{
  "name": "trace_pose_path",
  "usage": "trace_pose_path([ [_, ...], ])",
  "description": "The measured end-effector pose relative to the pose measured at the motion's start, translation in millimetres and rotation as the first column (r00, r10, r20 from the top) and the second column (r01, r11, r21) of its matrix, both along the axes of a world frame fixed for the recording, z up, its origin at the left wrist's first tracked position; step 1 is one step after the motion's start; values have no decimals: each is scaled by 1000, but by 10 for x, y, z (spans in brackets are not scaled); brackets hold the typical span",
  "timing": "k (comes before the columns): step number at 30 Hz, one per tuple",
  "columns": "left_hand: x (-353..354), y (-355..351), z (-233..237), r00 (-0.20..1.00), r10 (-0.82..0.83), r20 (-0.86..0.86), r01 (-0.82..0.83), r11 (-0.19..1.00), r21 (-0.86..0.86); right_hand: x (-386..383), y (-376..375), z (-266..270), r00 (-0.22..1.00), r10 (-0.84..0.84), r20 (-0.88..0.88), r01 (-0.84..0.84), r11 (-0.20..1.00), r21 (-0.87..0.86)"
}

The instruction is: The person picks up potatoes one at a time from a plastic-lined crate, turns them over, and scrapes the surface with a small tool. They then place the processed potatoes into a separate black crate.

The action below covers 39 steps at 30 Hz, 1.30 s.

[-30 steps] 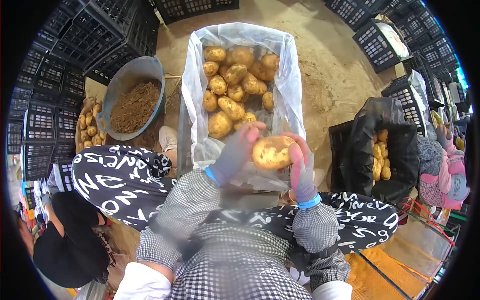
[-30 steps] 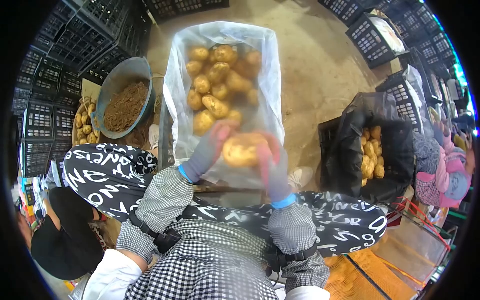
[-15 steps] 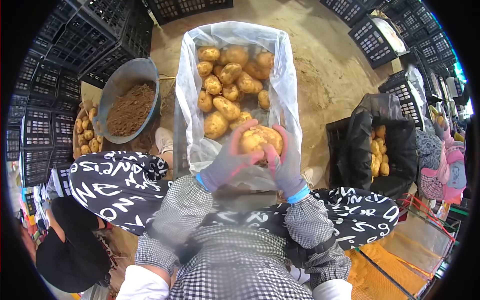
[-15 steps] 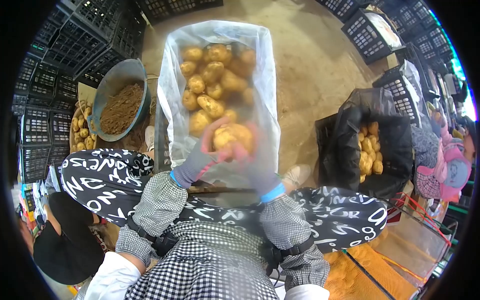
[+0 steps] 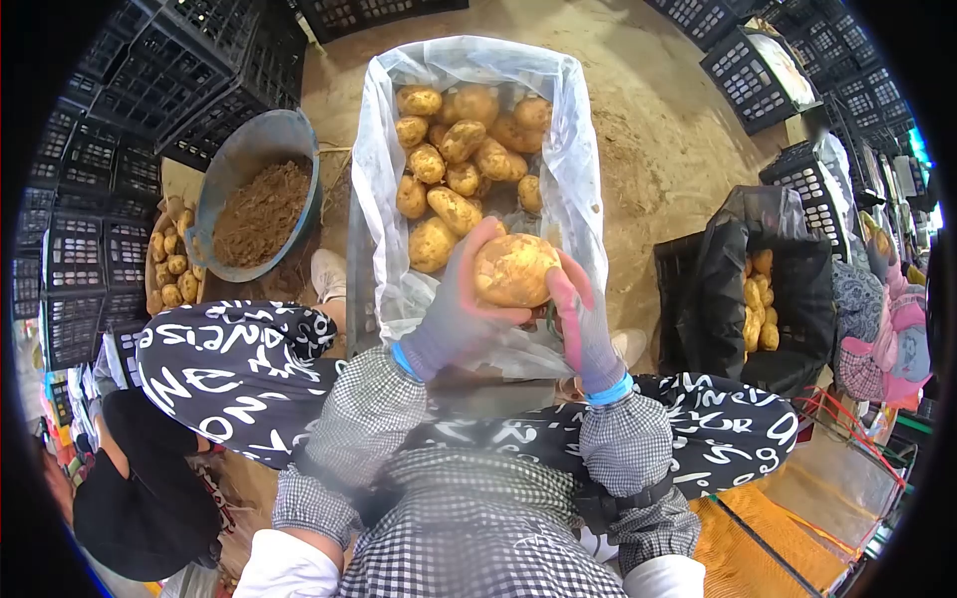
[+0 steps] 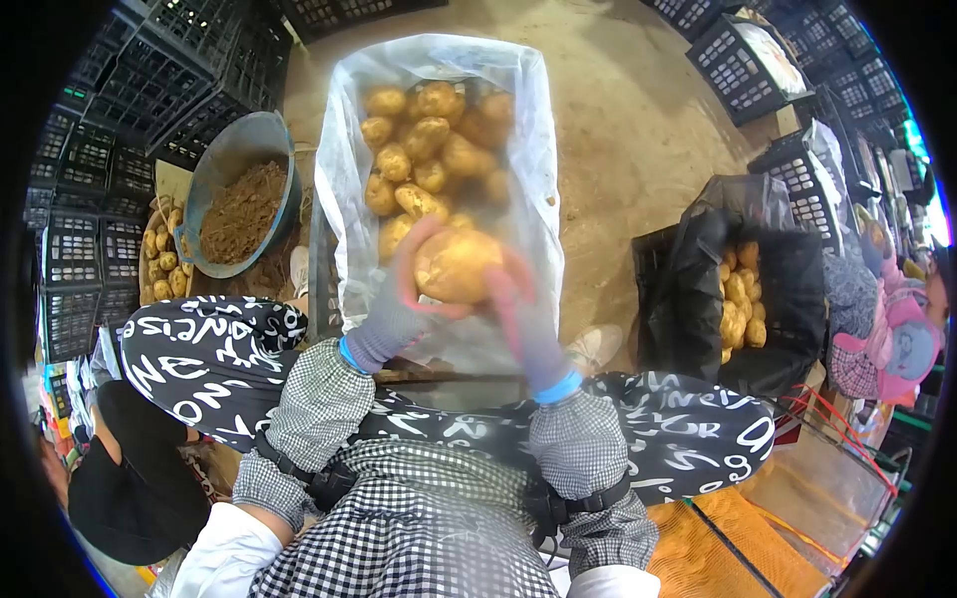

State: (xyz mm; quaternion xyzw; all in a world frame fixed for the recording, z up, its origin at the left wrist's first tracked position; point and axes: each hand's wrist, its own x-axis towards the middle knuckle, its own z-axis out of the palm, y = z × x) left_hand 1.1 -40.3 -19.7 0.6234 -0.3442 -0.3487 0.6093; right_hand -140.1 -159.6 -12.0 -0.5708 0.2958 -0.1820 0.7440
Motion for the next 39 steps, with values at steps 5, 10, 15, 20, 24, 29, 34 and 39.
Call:
trace_pose_path([
  [5, -2, 21, 130, 995, -40, 94, 32, 996, 79, 56, 64, 248, 993, 65, 95, -90, 956, 278],
  [10, 175, 32, 210, 958, -163, -238, 167, 986, -2, -37, -24, 165, 989, 48, 137, -74, 979, 188],
  [15, 23, -23, 274, 947, -81, -309, 80, 997, -16, -74, 18, 72, 990, 97, 98, -109, 985, 135],
  [20, -35, 21, -287, 990, 55, -132, -62, 997, -49, -72, 76, -2, 986, 97, -133, -124, 970, -210],
  [24, 38, 23, -254, 998, 53, -25, -54, 998, -23, -105, 106, -78, 988, 60, -142, -106, 932, -346],
  [29, 43, -28, 155, 739, 51, -671, 34, 993, 114, -84, 10, 82, 986, 35, -165, -124, 809, -575],
  [34, 62, -4, 236, 772, 85, -630, 23, 987, 161, -28, -43, 163, 989, -16, -146, -83, 760, -645],
  [39, 28, 24, 197, 846, 70, -529, 34, 982, 184, 46, 19, 140, 991, -17, -136, -72, 777, -626],
])
